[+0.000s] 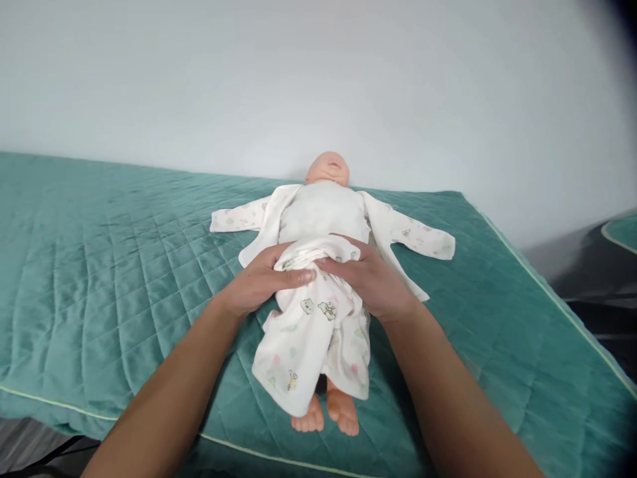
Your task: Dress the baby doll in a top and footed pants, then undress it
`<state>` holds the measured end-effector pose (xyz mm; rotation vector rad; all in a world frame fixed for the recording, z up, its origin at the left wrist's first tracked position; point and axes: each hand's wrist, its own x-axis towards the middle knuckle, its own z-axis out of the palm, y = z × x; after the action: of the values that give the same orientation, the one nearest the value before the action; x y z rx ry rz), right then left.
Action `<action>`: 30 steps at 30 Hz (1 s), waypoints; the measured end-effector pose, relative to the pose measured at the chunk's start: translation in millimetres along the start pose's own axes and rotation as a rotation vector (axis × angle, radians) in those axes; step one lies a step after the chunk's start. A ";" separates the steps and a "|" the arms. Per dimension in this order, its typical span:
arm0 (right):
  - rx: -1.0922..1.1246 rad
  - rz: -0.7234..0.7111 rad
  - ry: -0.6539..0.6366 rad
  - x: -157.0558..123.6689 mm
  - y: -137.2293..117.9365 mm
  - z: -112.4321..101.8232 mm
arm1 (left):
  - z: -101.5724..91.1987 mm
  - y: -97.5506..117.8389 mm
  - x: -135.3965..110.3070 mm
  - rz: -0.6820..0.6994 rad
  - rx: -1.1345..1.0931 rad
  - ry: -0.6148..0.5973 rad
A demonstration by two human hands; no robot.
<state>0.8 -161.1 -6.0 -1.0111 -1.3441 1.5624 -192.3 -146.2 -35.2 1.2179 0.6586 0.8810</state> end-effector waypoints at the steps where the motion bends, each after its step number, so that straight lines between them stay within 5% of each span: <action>1: -0.031 -0.014 -0.020 -0.6 -1.1 0.3 | 3.0 -1.5 -1.1 0.022 -0.051 0.023; 7: -0.351 -0.071 -0.196 -6.3 -7.9 -2.9 | 33.8 0.9 -30.8 0.011 -0.168 0.197; 14: -0.667 -0.127 -0.281 -4.4 -1.5 -3.2 | 97.3 5.8 -80.6 -0.160 -0.287 0.594; 22: -0.784 -0.227 -0.331 3.4 8.7 -10.1 | 132.9 22.2 -106.8 -0.203 -0.461 0.641; 30: -0.965 -0.243 -0.377 4.2 8.7 -11.6 | 166.1 4.3 -136.1 -0.165 -0.486 0.809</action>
<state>9.5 -154.1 -16.1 -1.0416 -2.4946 0.9050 -126.5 -346.7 5.0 0.3323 1.0851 1.3052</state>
